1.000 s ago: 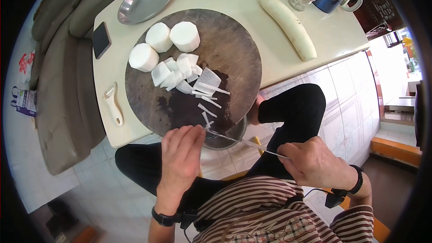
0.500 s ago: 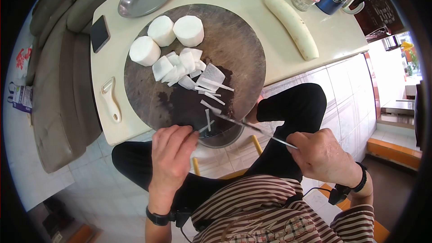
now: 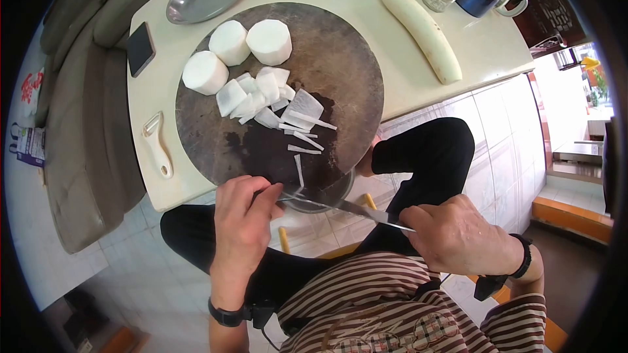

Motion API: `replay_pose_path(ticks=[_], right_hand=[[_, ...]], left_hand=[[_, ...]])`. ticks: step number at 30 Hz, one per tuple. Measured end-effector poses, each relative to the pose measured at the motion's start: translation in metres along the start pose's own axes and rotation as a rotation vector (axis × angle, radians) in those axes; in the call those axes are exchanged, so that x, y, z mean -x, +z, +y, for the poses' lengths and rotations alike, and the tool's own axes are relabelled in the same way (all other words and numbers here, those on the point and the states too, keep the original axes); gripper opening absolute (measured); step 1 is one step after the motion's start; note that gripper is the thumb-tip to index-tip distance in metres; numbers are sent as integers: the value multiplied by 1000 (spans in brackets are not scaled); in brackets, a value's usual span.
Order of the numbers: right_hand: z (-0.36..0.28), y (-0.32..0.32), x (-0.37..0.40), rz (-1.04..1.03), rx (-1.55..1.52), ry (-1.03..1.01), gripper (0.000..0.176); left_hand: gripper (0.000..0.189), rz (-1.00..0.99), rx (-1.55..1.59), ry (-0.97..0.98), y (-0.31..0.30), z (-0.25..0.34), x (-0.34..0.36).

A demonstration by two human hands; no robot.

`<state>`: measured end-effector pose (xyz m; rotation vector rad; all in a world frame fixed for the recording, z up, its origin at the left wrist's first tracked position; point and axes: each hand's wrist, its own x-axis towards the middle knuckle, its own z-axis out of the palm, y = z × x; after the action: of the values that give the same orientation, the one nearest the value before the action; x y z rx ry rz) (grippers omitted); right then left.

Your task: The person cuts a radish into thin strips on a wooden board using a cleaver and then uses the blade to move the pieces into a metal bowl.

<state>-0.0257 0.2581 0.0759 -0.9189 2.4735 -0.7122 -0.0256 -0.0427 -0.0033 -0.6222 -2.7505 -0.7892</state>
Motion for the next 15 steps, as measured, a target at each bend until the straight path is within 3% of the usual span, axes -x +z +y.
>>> replay_pose_path(ticks=[10, 15], right_hand=[[2, -11, 6, 28, 12, 142, 14], [0, 0, -3, 26, -62, 41, 13]], left_hand=[[38, 109, -52, 48, 14, 13, 17], [32, 147, -63, 39, 26, 17, 27]])
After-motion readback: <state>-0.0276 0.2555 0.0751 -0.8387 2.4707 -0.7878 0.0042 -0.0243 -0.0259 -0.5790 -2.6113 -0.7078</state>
